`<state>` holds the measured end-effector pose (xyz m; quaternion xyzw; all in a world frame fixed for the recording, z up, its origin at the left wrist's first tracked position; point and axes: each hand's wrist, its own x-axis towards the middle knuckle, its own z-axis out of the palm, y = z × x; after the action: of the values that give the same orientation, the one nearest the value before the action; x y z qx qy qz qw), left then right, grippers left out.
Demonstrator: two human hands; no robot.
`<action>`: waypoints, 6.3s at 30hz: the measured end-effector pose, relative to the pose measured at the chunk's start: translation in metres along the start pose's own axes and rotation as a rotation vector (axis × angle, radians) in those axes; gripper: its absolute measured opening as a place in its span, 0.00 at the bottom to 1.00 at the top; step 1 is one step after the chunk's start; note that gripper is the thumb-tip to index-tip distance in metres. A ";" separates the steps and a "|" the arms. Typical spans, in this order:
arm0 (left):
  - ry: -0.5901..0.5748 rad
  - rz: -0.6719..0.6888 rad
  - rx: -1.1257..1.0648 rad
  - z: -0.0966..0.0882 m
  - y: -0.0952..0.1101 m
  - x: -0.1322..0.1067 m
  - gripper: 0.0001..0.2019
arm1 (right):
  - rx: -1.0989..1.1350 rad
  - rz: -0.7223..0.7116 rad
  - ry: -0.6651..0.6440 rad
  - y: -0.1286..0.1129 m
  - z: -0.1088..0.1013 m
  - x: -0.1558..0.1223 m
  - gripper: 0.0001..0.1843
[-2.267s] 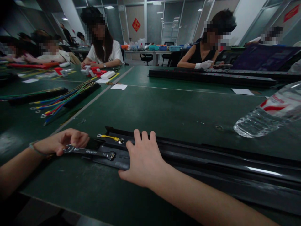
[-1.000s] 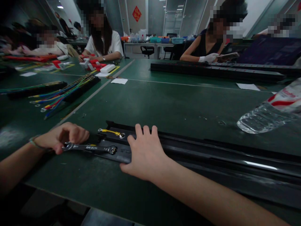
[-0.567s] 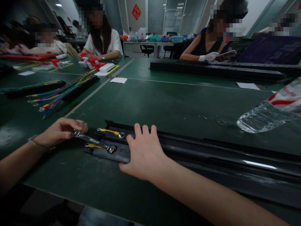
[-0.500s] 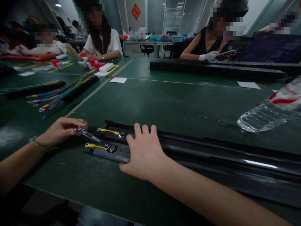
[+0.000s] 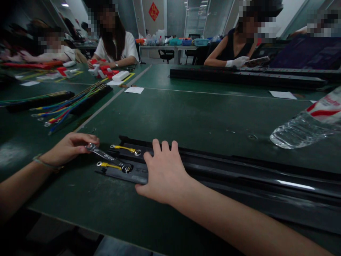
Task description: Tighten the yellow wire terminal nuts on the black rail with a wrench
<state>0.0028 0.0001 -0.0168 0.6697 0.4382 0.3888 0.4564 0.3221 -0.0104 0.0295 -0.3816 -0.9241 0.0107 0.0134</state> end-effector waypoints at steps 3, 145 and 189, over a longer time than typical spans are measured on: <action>-0.054 0.014 -0.057 0.001 0.001 0.000 0.08 | 0.004 -0.004 0.007 0.000 0.000 0.000 0.36; -0.205 -0.065 -0.160 0.006 0.008 -0.001 0.10 | -0.005 -0.005 0.011 0.001 0.001 0.001 0.35; -0.219 -0.207 -0.374 0.010 0.010 -0.003 0.11 | -0.008 -0.013 0.026 0.000 0.001 0.000 0.36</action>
<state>0.0130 -0.0069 -0.0104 0.5632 0.3729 0.3393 0.6547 0.3222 -0.0099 0.0283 -0.3756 -0.9265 0.0020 0.0238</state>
